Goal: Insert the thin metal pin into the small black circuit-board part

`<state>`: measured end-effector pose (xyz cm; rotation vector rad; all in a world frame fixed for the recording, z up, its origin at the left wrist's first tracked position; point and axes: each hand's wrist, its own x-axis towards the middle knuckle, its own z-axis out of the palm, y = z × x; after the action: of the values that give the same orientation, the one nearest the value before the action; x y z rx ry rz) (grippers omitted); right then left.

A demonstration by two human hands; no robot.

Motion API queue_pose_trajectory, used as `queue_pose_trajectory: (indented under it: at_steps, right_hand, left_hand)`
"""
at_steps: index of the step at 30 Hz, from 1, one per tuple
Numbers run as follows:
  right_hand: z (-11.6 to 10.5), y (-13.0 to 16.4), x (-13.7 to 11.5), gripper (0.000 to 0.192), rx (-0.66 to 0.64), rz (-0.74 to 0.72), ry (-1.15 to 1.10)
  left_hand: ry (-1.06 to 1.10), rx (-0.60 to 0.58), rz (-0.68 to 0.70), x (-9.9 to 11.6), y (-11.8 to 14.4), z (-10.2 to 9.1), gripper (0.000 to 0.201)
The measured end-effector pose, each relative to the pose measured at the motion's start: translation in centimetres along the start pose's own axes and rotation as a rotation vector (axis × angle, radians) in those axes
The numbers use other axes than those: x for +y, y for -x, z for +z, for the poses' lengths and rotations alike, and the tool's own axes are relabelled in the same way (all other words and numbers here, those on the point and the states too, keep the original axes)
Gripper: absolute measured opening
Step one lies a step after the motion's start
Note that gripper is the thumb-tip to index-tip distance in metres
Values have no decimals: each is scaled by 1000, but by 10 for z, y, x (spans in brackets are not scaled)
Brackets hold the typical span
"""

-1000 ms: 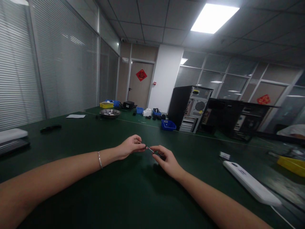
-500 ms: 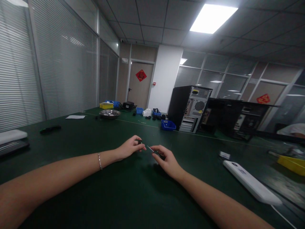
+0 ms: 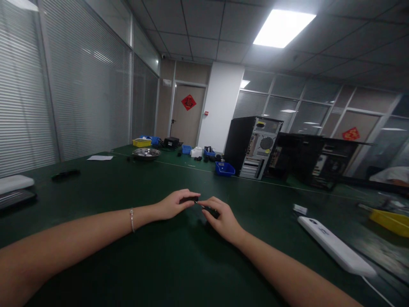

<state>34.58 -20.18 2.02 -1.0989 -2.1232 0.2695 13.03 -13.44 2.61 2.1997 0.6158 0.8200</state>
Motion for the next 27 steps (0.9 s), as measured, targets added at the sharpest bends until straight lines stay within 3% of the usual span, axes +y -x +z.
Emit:
queue_pose_trajectory:
  at_steps: [8,19,27]
  right_hand:
    - [0,2,2,29,9,-8,-4]
    - [-1,2,-2,29,1,-70,-111]
    - [5,1,1,27,17,-70,-105]
  left_hand:
    - [277,12,-112,-5,-4,2,33]
    - [647,-77,-288,-5,-1,-1,31]
    - [696,-17,-316,-12,-3,0,32]
